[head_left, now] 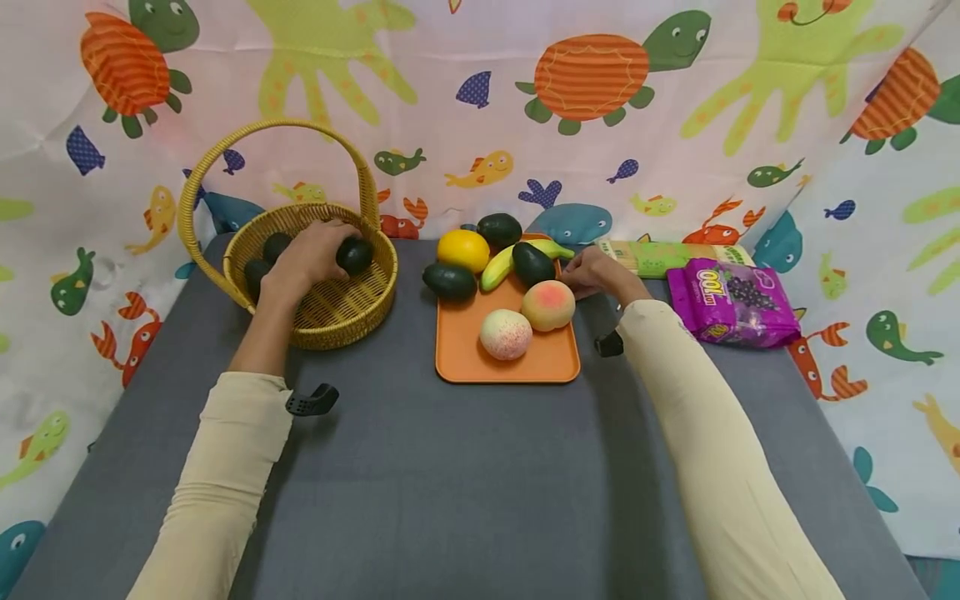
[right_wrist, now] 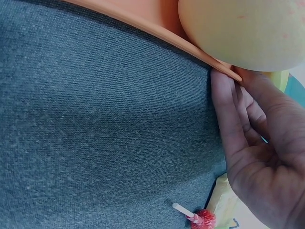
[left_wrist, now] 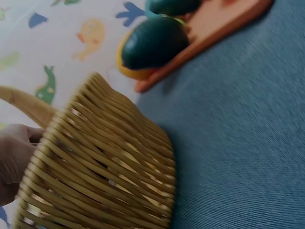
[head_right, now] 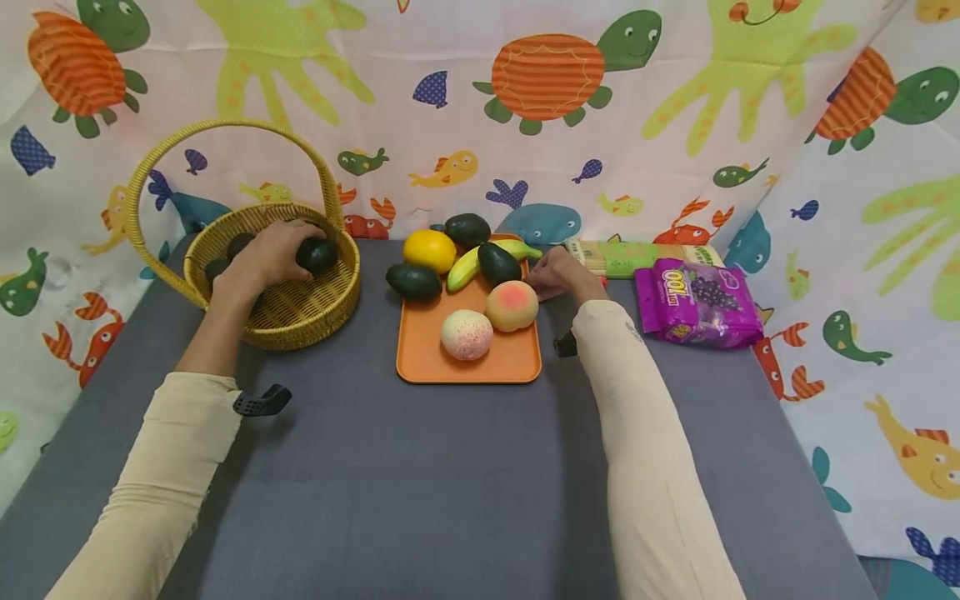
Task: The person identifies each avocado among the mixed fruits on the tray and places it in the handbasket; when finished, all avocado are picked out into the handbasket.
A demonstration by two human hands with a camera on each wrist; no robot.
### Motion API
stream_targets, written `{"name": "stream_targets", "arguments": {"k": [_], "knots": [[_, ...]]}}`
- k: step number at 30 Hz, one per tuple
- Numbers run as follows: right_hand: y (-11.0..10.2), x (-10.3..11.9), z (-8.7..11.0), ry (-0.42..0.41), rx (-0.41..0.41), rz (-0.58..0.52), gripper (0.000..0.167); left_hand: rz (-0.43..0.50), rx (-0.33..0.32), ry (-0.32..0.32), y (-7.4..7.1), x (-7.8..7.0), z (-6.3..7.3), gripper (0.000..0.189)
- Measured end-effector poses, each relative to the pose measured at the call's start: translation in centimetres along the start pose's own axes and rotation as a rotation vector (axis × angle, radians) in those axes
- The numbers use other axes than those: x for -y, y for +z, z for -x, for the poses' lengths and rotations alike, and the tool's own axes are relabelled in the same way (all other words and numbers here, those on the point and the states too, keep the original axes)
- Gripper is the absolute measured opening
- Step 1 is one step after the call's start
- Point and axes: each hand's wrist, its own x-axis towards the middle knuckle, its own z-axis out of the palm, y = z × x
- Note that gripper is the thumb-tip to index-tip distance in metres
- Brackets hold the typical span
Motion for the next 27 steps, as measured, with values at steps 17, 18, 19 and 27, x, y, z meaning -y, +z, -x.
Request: {"name": "stream_targets", "arguments": {"k": [17,18,19,27], "knots": [[-0.2,-0.1,-0.1,-0.008,0.007,0.012,0.033,0.005,0.043,-0.056,-0.8,-1.2,0.5,0.072],[-0.1,0.0,0.0,-0.011,0.007,0.012,0.033,0.005,0.043,-0.049,-1.0,-1.4,0.5,0.072],[-0.1,0.0,0.1,-0.014,0.009,0.011,0.034,0.005,0.041,-0.043,-1.2,-1.6,0.6,0.072],[0.0,0.3,0.3,0.005,0.004,-0.004,0.035,0.01,-0.061,0.053,-2.2,-5.1,1.3,0.066]]}}
